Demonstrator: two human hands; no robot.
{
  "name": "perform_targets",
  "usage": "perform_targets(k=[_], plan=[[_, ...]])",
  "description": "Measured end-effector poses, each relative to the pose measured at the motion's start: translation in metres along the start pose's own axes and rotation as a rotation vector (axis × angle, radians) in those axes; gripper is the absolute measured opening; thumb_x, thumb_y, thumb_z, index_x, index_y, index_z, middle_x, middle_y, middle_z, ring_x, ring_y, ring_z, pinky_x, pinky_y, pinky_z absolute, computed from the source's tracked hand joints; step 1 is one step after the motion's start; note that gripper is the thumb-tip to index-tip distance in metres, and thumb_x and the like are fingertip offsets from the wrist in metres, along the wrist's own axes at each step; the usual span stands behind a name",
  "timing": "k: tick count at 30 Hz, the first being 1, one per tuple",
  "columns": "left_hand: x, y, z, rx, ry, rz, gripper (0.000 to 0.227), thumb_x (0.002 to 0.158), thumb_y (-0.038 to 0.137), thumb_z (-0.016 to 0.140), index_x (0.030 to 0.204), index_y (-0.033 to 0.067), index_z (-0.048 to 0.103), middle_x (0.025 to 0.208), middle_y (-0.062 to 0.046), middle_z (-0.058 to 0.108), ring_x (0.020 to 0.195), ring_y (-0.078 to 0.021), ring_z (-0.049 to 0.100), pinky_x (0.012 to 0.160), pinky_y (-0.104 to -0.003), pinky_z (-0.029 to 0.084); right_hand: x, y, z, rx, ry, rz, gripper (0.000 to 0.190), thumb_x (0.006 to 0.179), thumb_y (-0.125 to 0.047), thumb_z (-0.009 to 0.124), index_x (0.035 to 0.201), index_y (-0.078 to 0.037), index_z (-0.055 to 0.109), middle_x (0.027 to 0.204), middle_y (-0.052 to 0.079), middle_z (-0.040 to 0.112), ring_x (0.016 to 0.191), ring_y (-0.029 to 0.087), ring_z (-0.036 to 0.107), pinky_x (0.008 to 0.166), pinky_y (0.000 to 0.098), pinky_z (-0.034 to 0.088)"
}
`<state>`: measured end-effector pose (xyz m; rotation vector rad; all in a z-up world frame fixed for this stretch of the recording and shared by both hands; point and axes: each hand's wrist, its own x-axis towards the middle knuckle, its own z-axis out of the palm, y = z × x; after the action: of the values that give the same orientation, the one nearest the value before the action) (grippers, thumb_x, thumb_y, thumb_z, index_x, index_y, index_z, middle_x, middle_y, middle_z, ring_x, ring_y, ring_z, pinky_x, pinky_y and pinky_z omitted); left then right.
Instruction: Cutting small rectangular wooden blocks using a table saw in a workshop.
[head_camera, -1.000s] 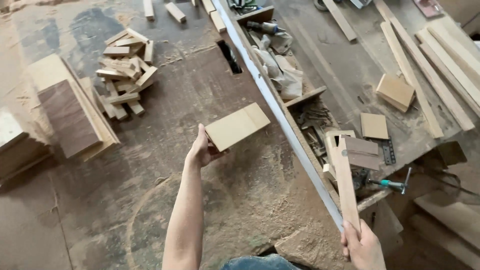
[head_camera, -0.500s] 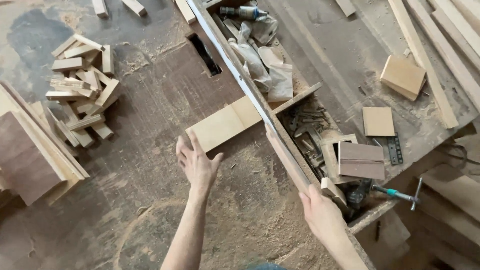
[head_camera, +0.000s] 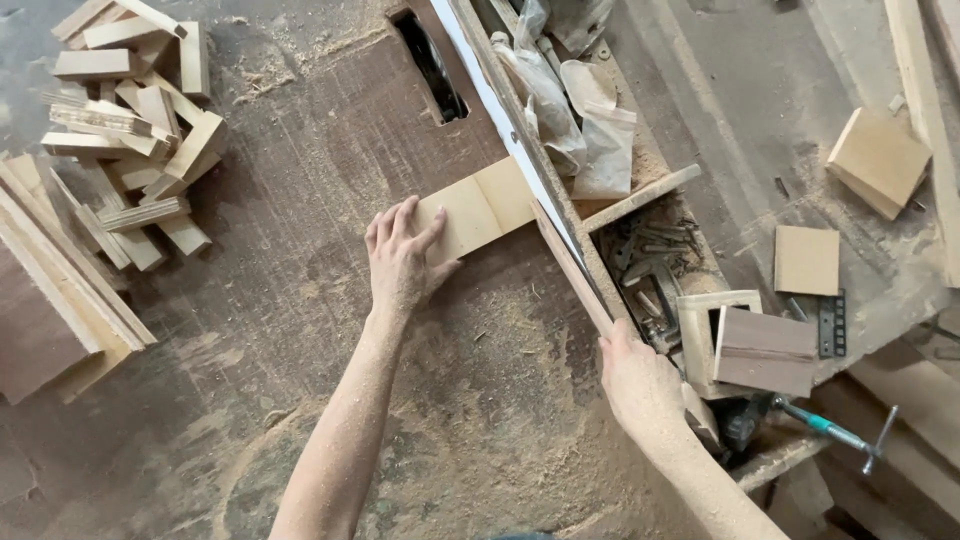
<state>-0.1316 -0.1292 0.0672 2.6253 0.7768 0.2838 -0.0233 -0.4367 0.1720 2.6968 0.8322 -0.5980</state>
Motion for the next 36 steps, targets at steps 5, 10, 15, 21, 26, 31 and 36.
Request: perform_targets(k=[5, 10, 15, 21, 26, 31, 36], plan=[[0.037, -0.024, -0.010, -0.003, -0.005, -0.015, 0.075, 0.064, 0.042, 0.090, 0.133, 0.0303, 0.065, 0.146, -0.012, 0.047, 0.137, -0.0310, 0.042, 0.118, -0.050, 0.023, 0.033, -0.025, -0.026, 0.047, -0.032, -0.039, 0.028, 0.105, -0.038, 0.037, 0.111, -0.012, 0.048, 0.083, 0.016, 0.075, 0.080, 0.039, 0.076, 0.075, 0.0519, 0.060], [0.074, -0.053, -0.010, -0.013, -0.011, -0.030, 0.076, 0.063, 0.045, 0.089, 0.133, 0.0315, 0.065, 0.146, -0.010, 0.046, 0.139, -0.0300, 0.039, 0.120, -0.049, 0.020, 0.063, -0.056, -0.065, 0.065, -0.077, -0.030, 0.026, 0.105, -0.034, 0.037, 0.107, -0.010, 0.049, 0.084, 0.019, 0.075, 0.081, 0.041, 0.076, 0.073, 0.0512, 0.060], [0.101, -0.067, -0.021, -0.005, 0.000, -0.043, 0.076, 0.060, 0.042, 0.091, 0.132, 0.0323, 0.066, 0.145, -0.009, 0.047, 0.137, -0.0306, 0.040, 0.120, -0.049, 0.021, 0.092, -0.071, -0.065, 0.072, -0.070, -0.041, 0.028, 0.106, -0.035, 0.038, 0.104, -0.009, 0.049, 0.083, 0.022, 0.074, 0.082, 0.043, 0.075, 0.072, 0.0524, 0.060], [0.125, -0.090, -0.017, 0.010, 0.007, -0.042, 0.077, 0.060, 0.044, 0.092, 0.131, 0.0317, 0.067, 0.144, -0.009, 0.046, 0.136, -0.0309, 0.040, 0.119, -0.049, 0.022, 0.111, -0.089, -0.080, 0.058, -0.035, -0.086, 0.027, 0.105, -0.032, 0.040, 0.108, -0.007, 0.050, 0.084, 0.024, 0.073, 0.083, 0.043, 0.075, 0.073, 0.0521, 0.060], [0.152, -0.102, -0.021, -0.012, -0.017, -0.067, 0.077, 0.062, 0.043, 0.091, 0.134, 0.0331, 0.065, 0.145, -0.009, 0.044, 0.139, -0.0311, 0.036, 0.121, -0.050, 0.018, 0.133, -0.103, -0.087, 0.031, 0.009, -0.096, 0.026, 0.105, -0.032, 0.042, 0.108, -0.008, 0.050, 0.084, 0.022, 0.073, 0.083, 0.042, 0.075, 0.073, 0.0496, 0.061], [0.179, -0.131, -0.021, 0.028, -0.002, 0.080, 0.081, 0.071, 0.061, 0.082, 0.140, 0.0238, 0.062, 0.147, -0.021, 0.044, 0.133, -0.0400, 0.038, 0.113, -0.057, 0.019, 0.163, -0.116, -0.093, 0.120, 0.020, -0.104, 0.022, 0.109, -0.026, 0.041, 0.107, -0.004, 0.044, 0.081, 0.022, 0.071, 0.072, 0.045, 0.071, 0.061, 0.0528, 0.056], [0.187, -0.143, -0.023, 0.020, 0.021, 0.019, 0.077, 0.070, 0.071, 0.074, 0.137, 0.0342, 0.062, 0.156, -0.016, 0.042, 0.143, -0.0403, 0.034, 0.108, -0.069, -0.007, 0.195, -0.145, -0.121, 0.143, 0.003, -0.065, 0.023, 0.109, -0.026, 0.042, 0.109, -0.003, 0.046, 0.090, 0.024, 0.070, 0.081, 0.047, 0.070, 0.066, 0.0568, 0.056]])
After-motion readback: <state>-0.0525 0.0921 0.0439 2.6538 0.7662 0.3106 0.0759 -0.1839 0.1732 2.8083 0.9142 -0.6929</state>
